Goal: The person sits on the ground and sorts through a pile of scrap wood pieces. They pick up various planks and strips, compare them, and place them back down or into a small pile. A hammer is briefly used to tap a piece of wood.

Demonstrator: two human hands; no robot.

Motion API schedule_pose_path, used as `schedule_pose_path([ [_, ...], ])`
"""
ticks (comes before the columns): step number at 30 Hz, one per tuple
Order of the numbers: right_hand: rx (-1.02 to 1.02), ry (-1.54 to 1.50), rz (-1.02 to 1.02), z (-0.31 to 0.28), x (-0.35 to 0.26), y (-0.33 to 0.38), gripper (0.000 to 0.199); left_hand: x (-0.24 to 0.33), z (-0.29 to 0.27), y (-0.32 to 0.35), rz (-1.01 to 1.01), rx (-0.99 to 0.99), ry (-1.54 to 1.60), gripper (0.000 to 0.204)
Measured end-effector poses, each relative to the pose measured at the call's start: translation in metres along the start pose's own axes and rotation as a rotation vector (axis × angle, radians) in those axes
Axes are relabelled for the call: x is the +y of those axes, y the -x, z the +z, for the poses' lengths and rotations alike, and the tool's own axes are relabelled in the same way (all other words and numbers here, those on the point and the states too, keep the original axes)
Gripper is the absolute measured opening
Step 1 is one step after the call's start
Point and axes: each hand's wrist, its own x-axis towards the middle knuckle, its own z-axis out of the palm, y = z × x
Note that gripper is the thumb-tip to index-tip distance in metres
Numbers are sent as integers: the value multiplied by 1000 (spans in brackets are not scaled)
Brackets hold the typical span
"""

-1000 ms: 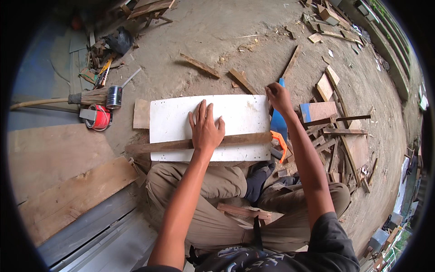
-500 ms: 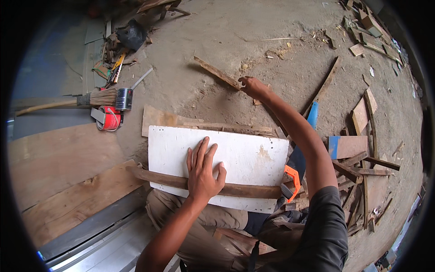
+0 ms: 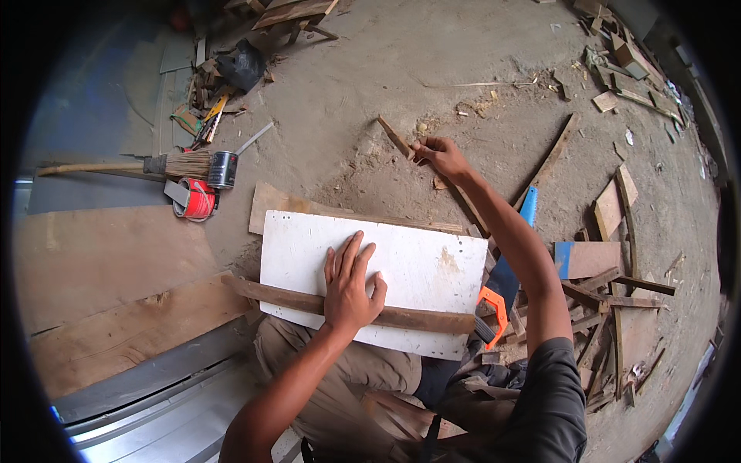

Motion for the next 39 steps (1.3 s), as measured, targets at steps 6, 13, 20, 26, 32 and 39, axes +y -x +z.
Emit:
schedule_pose_path([
  [6, 24, -637, -25, -7, -120, 105, 17, -4, 1, 12, -19, 91, -8, 45],
  [13, 8, -627, -278, 0, -238, 249, 20, -5, 19, 12, 36, 223, -37, 35],
  [20, 104, -682, -396, 52, -298, 373, 18, 2, 3, 17, 137, 430, -47, 49],
  [26, 281, -675, -344, 93, -286, 450, 14, 119, -75, 64, 626, 421, 488, 72],
  [32, 376, -716, -240, 129, -273, 468, 17, 176, -62, 106, 520, 195, 800, 50],
  [39, 538, -634, -97, 125, -236, 483, 25, 183, -5, 132, 313, -38, 1047, 37],
])
